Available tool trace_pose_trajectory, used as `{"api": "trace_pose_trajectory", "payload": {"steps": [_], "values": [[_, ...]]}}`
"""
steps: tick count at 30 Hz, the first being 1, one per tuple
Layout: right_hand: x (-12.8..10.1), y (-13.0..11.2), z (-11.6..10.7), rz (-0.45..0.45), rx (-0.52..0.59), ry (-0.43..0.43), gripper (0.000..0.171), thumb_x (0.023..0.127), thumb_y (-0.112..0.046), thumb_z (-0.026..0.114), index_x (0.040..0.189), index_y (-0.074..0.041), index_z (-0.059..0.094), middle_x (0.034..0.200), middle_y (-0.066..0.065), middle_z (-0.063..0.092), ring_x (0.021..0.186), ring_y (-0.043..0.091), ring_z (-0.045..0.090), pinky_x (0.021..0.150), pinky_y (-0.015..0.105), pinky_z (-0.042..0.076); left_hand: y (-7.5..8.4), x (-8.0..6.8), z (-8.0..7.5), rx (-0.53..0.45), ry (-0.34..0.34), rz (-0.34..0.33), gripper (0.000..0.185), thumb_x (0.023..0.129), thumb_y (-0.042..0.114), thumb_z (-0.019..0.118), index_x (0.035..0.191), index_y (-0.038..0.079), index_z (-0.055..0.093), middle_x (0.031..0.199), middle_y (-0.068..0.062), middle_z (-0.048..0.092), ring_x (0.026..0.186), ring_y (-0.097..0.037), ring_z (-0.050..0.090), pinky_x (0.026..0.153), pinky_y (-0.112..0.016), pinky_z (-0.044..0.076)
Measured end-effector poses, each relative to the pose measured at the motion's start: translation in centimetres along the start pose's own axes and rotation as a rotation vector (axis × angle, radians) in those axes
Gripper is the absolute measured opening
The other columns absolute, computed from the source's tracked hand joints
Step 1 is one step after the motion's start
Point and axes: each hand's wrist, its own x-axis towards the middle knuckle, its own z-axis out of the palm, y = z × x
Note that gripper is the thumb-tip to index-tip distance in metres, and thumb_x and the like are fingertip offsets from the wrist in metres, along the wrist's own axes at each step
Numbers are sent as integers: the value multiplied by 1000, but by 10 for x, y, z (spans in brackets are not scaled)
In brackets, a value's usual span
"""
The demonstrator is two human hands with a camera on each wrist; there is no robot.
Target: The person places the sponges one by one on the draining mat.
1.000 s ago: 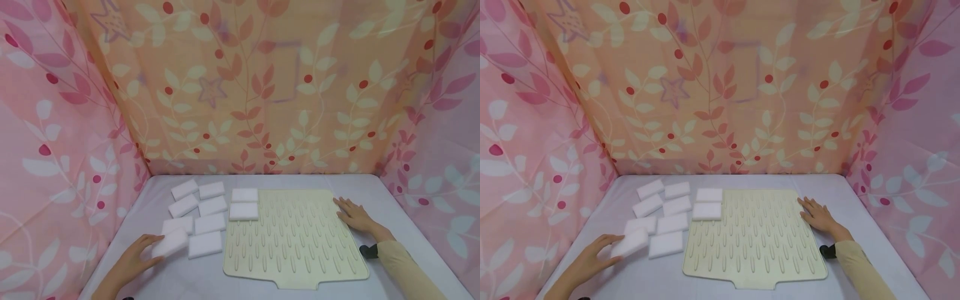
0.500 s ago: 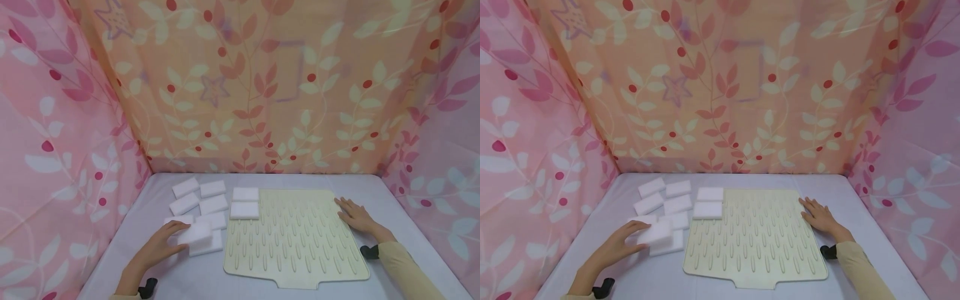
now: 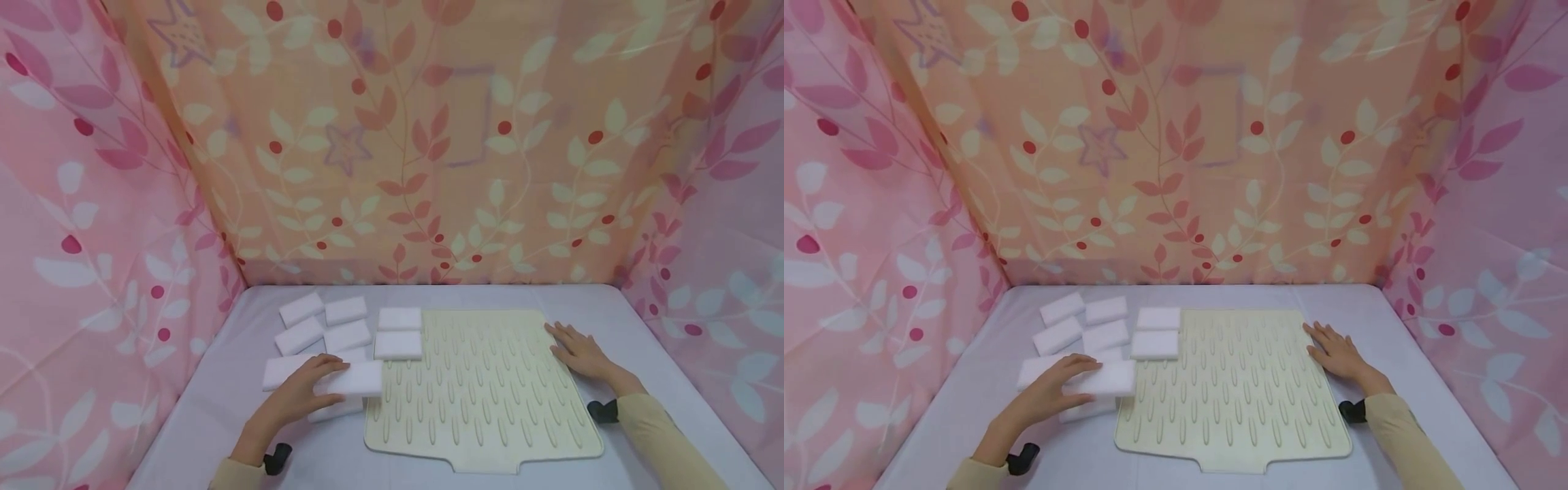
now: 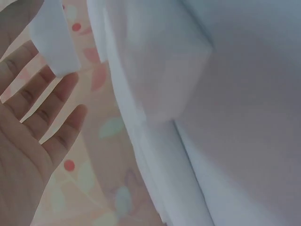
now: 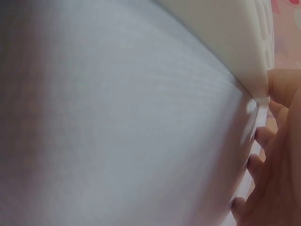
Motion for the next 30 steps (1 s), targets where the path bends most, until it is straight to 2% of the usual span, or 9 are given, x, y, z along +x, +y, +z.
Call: {"api": "trace_pose_trajectory", "payload": {"steps": [12,17,22,30], "values": [[3,4,-1,8,3,-17,59,95,-37,46,143,-5,31,145,31,23,130,57,15,94,75,4,18,28,25,84,2,68,55,77,37,73,127,22,56,127,2,52,118,-18,48,94,-40,44],[3,2,-3,11,-4,-15,59,95,-38,47,142,-5,32,145,31,24,130,56,16,95,75,4,22,38,39,127,8,96,54,78,40,72,127,22,56,126,3,52,117,-17,48,93,-38,44],[1,1,-1,-10,20,1,58,95,-35,48,142,-4,33,144,32,25,129,56,17,94,75,5,23,45,49,144,15,107,54,78,41,71,125,21,57,124,3,53,115,-16,49,93,-37,44],[0,3,2,3,29,-8,59,95,-37,47,143,-5,31,145,31,23,130,56,15,94,75,3,21,52,61,148,48,173,54,75,38,74,122,16,59,119,1,56,109,-17,50,89,-36,45]]}}
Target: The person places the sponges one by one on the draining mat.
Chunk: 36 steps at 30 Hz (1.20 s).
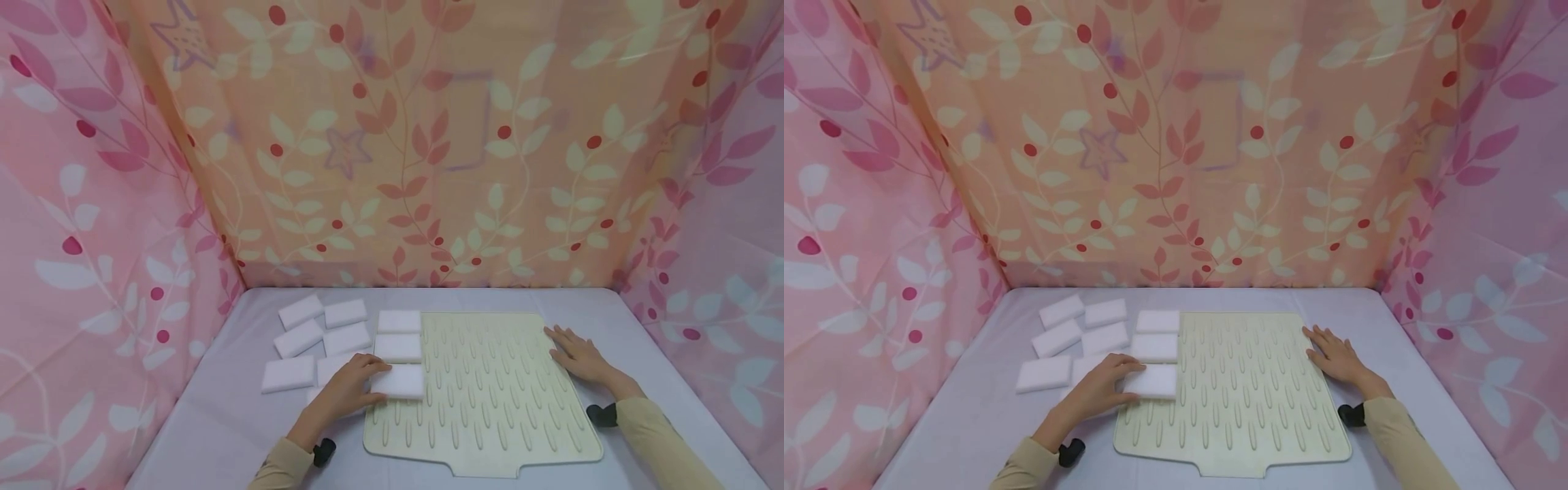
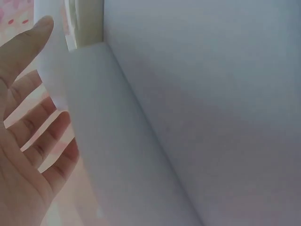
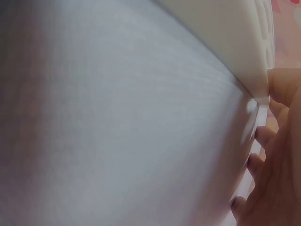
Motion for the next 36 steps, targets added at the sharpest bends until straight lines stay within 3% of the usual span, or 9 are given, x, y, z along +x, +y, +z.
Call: {"api": "trace_pose_trajectory", "payload": {"steps": [10,27,36], "values": [[0,0,0,8,-4,4,60,95,-38,47,143,-5,32,145,31,23,130,56,15,94,75,3,2,4,2,-12,-36,-57,56,76,37,74,125,15,57,121,-2,55,110,-18,49,91,-38,44],[0,0,0,1,-1,7,59,95,-37,47,142,-4,33,145,31,24,130,56,15,95,74,3,0,4,5,7,-61,-73,59,74,40,75,126,17,57,118,-1,55,106,-19,50,86,-45,41],[0,0,0,0,-1,13,59,95,-37,48,142,-4,33,144,31,25,130,56,16,94,75,4,-5,0,1,8,-63,-107,61,75,44,73,128,19,56,122,2,54,111,-18,48,91,-44,41]]}}
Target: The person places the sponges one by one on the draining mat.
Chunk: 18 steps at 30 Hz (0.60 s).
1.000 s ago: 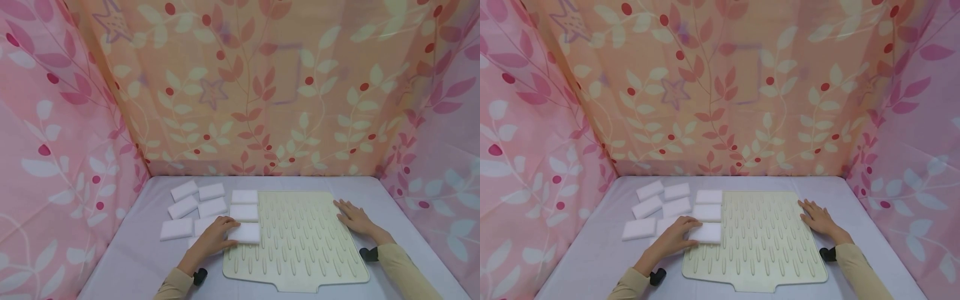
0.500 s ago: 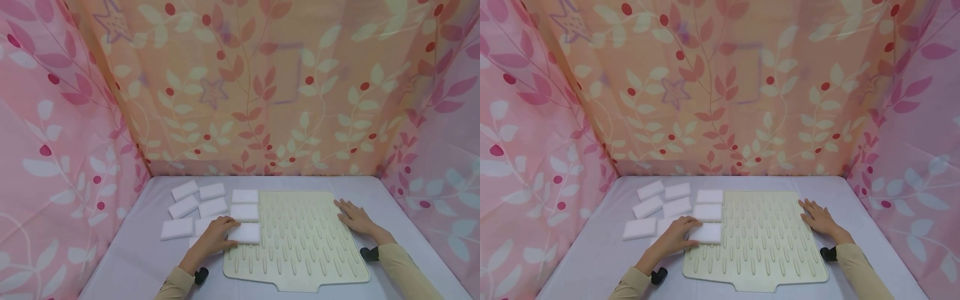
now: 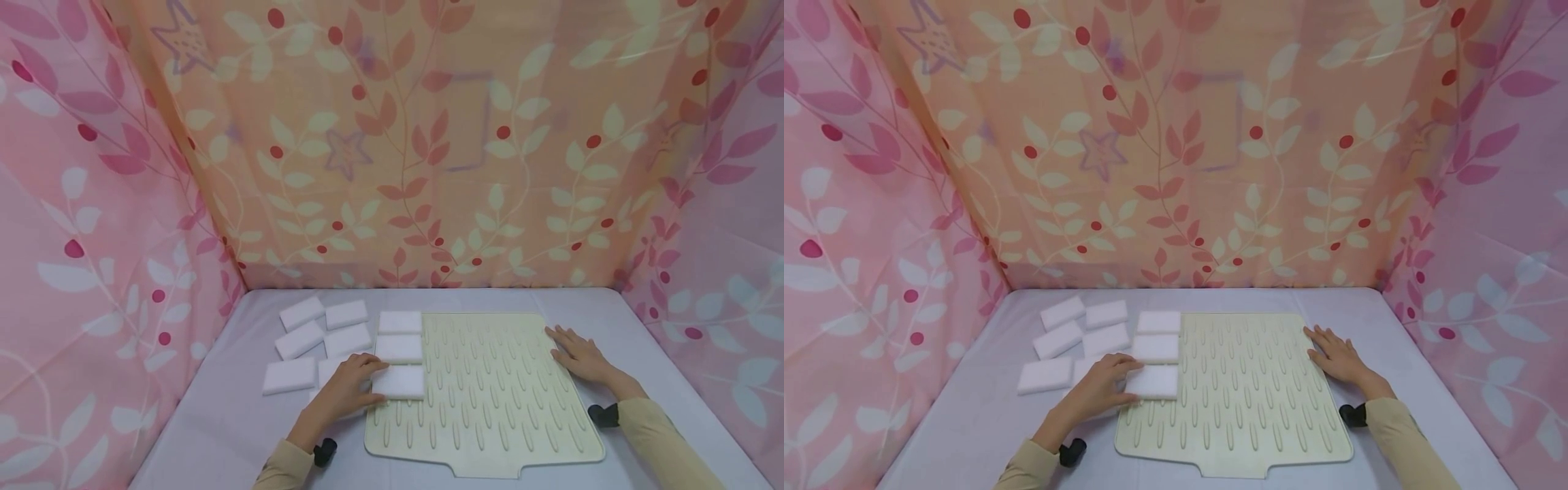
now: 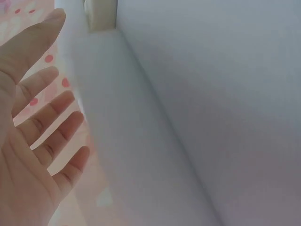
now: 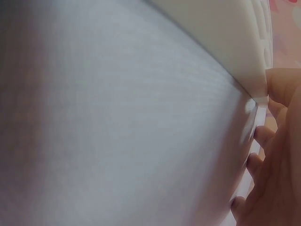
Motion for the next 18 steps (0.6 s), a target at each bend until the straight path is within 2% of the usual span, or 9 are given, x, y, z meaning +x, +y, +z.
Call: {"api": "trace_pose_trajectory", "payload": {"steps": [7,12,18], "values": [[-1,-2,-1,-1,-3,3,59,95,-36,48,141,-4,34,144,31,25,130,56,16,95,74,4,-7,-10,-14,-47,21,-54,59,75,38,75,127,17,57,121,0,54,111,-21,47,90,-48,40],[-1,-3,-1,1,-4,-1,58,95,-36,48,142,-4,33,144,32,24,130,56,16,95,75,4,-19,-19,-25,-40,91,-44,53,75,34,75,123,15,60,118,-1,56,108,-22,50,86,-48,41],[-1,-2,-1,0,1,2,58,95,-35,48,142,-4,33,144,32,24,130,56,15,95,74,3,-35,-32,-37,-55,158,-63,51,76,33,75,121,13,62,116,-2,58,107,-23,51,88,-50,41]]}}
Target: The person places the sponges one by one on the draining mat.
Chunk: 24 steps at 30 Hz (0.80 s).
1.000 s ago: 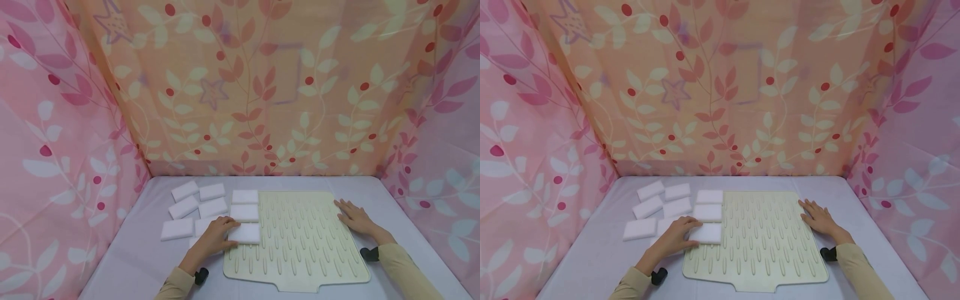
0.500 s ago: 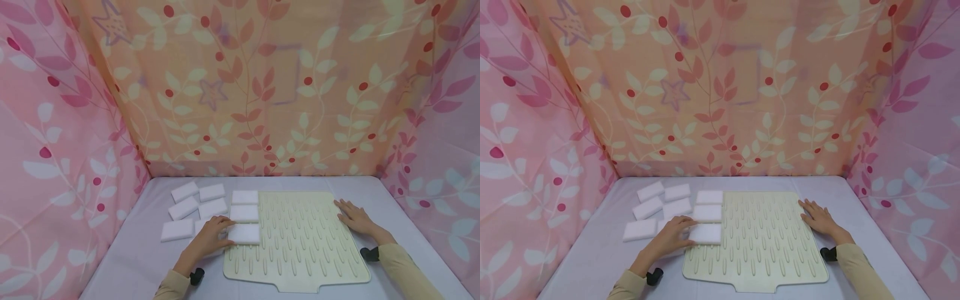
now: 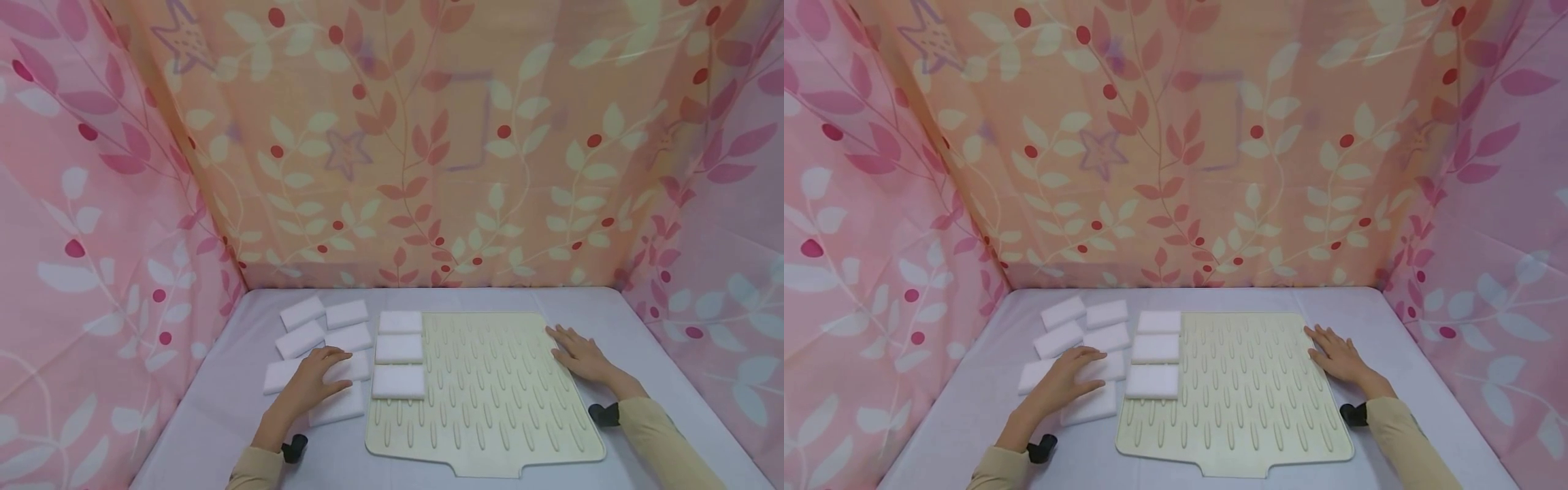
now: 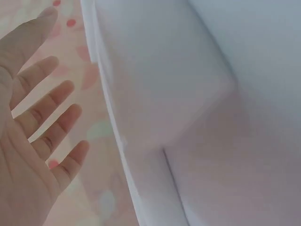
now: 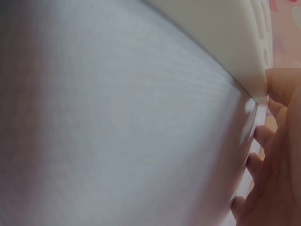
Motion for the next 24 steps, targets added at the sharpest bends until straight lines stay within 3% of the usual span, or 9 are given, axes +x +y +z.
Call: {"api": "trace_pose_trajectory", "payload": {"steps": [8,15,24], "values": [[-1,1,1,4,2,-4,58,95,-35,47,142,-4,33,145,31,23,130,56,15,95,74,2,-20,-18,-16,30,64,-58,50,74,31,77,118,11,63,115,-4,59,110,-29,51,88,-53,40],[-1,2,1,-3,2,-7,59,95,-35,48,142,-3,33,144,32,24,130,56,15,95,74,3,-43,-38,-27,29,61,-184,52,75,32,76,122,12,60,120,-5,56,114,-30,48,90,-56,37],[0,1,0,1,6,-14,59,95,-36,47,142,-4,32,145,32,23,130,56,14,95,74,2,-68,-57,-45,-5,87,-262,58,75,29,77,124,6,57,122,-18,53,114,-40,44,93,-58,36]]}}
